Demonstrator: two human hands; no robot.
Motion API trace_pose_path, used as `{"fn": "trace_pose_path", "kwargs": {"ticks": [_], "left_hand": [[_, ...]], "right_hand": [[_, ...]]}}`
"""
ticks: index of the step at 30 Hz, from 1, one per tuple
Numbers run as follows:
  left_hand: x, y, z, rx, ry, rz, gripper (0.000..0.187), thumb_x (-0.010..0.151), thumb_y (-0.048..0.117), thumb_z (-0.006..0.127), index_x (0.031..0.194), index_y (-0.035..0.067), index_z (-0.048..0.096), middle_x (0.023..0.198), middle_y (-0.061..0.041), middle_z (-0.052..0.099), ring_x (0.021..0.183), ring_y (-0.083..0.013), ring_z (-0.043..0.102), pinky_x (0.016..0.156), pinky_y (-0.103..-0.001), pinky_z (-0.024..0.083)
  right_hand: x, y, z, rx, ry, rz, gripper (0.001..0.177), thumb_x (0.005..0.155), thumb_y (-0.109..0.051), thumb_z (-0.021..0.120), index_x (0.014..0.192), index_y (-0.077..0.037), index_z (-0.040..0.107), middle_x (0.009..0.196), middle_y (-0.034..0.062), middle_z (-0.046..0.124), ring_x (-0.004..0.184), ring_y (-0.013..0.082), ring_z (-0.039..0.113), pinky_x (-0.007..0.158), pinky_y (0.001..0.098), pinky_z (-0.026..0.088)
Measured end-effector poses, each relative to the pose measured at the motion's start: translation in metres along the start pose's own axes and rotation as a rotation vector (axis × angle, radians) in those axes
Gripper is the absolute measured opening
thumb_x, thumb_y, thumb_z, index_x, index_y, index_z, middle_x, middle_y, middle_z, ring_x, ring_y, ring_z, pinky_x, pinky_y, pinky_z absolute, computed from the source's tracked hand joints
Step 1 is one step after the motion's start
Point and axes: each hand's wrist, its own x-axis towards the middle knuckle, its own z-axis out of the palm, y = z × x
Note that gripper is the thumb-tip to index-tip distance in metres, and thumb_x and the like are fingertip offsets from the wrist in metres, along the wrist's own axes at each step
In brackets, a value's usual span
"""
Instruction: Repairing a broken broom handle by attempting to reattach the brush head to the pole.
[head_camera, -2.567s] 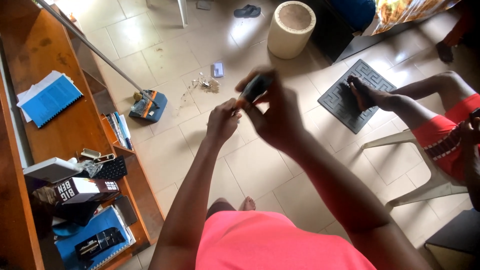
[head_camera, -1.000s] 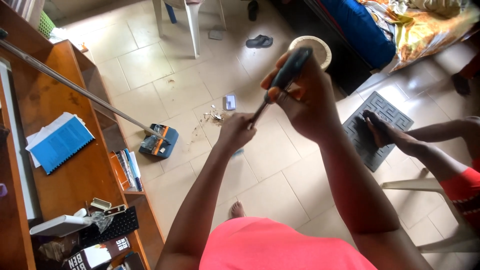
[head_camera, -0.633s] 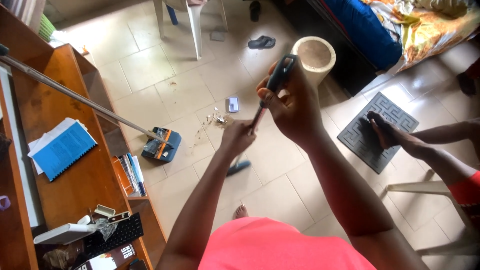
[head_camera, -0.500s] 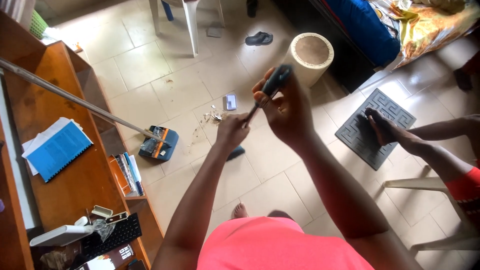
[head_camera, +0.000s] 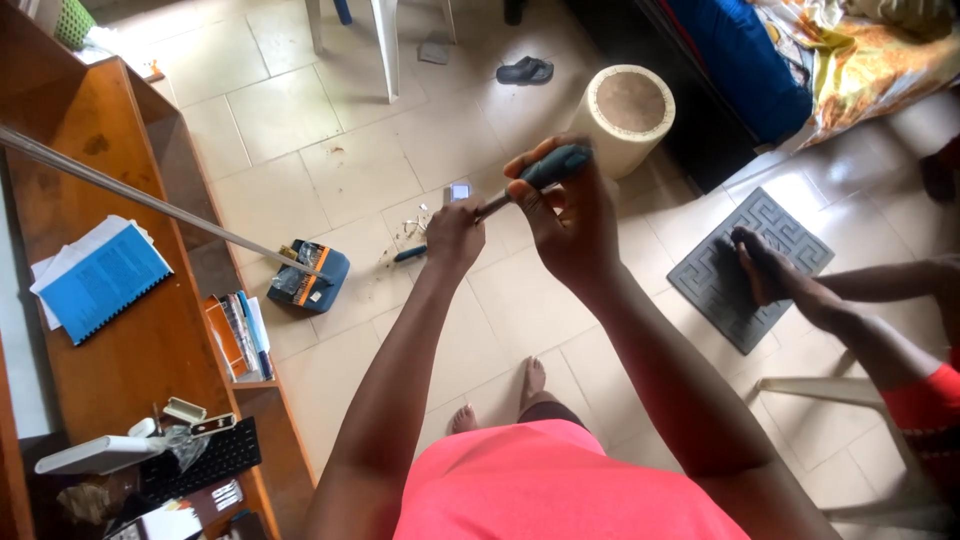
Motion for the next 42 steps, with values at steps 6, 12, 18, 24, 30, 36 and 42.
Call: {"fn": "trace_pose_path", "kwargs": {"ticks": [6, 12, 18, 24, 30, 36, 42], "left_hand": [[0.031, 0.046, -0.025, 0.038, -0.193, 0.073, 0.008, 0.086, 0.004, 0.063, 0.083, 0.01, 0.067, 0.075, -0.01, 0.071, 0.073, -0.0288, 0.071, 0.069, -0.044, 0.057], [0.042, 0.083, -0.023, -0.148, -0.277, 0.15, 0.006, 0.073, 0.011, 0.071, 0.079, 0.01, 0.068, 0.073, -0.007, 0.069, 0.069, -0.0244, 0.067, 0.064, -0.041, 0.052], [0.045, 0.087, 0.019, -0.264, -0.342, 0.023, 0.013, 0.071, 0.009, 0.07, 0.083, 0.01, 0.076, 0.07, -0.006, 0.072, 0.063, -0.019, 0.067, 0.061, -0.035, 0.051], [0.062, 0.082, 0.05, -0.204, -0.323, -0.225, 0.018, 0.085, 0.008, 0.067, 0.099, 0.014, 0.076, 0.073, -0.007, 0.073, 0.062, -0.0206, 0.066, 0.057, -0.035, 0.051], [0.077, 0.06, 0.07, -0.054, -0.117, -0.13, 0.011, 0.088, 0.007, 0.068, 0.094, 0.012, 0.076, 0.078, -0.007, 0.074, 0.071, -0.0216, 0.071, 0.065, -0.039, 0.056], [0.091, 0.06, 0.081, 0.025, -0.054, -0.159, 0.011, 0.088, 0.003, 0.066, 0.09, 0.01, 0.074, 0.08, -0.01, 0.072, 0.073, -0.0257, 0.072, 0.067, -0.042, 0.058], [0.102, 0.053, 0.09, 0.056, 0.049, -0.173, 0.012, 0.091, 0.0, 0.062, 0.088, 0.006, 0.072, 0.082, -0.011, 0.073, 0.071, -0.0242, 0.073, 0.062, -0.038, 0.06]], "right_hand": [[0.036, 0.002, -0.059, -0.001, -0.076, -0.038, 0.028, 0.111, -0.013, 0.063, 0.132, -0.009, 0.045, 0.116, 0.0094, 0.072, 0.106, 0.0179, 0.077, 0.073, 0.0217, 0.065], [0.079, 0.009, -0.101, -0.01, -0.112, -0.085, 0.032, 0.113, -0.011, 0.068, 0.132, -0.01, 0.042, 0.103, 0.0075, 0.072, 0.096, 0.0157, 0.078, 0.069, 0.0217, 0.065], [0.088, 0.039, -0.104, -0.117, -0.135, -0.029, 0.031, 0.109, -0.007, 0.068, 0.126, -0.007, 0.043, 0.098, 0.0069, 0.073, 0.093, 0.0182, 0.079, 0.071, 0.0253, 0.065], [0.077, 0.064, -0.098, 0.005, -0.119, 0.067, 0.03, 0.104, -0.006, 0.068, 0.125, -0.006, 0.047, 0.103, 0.0093, 0.073, 0.099, 0.0177, 0.079, 0.07, 0.0275, 0.063], [0.064, 0.094, -0.094, 0.031, -0.135, 0.025, 0.028, 0.104, -0.006, 0.068, 0.123, -0.008, 0.048, 0.107, 0.0094, 0.073, 0.1, 0.0179, 0.077, 0.067, 0.0252, 0.064], [0.062, 0.109, -0.096, 0.038, -0.115, -0.02, 0.028, 0.104, -0.008, 0.068, 0.122, -0.009, 0.047, 0.108, 0.0079, 0.072, 0.098, 0.0178, 0.077, 0.067, 0.0259, 0.063], [0.058, 0.123, -0.095, 0.127, -0.125, 0.005, 0.028, 0.106, -0.009, 0.069, 0.123, -0.011, 0.046, 0.111, 0.0077, 0.071, 0.102, 0.0169, 0.076, 0.073, 0.0276, 0.065]]}}
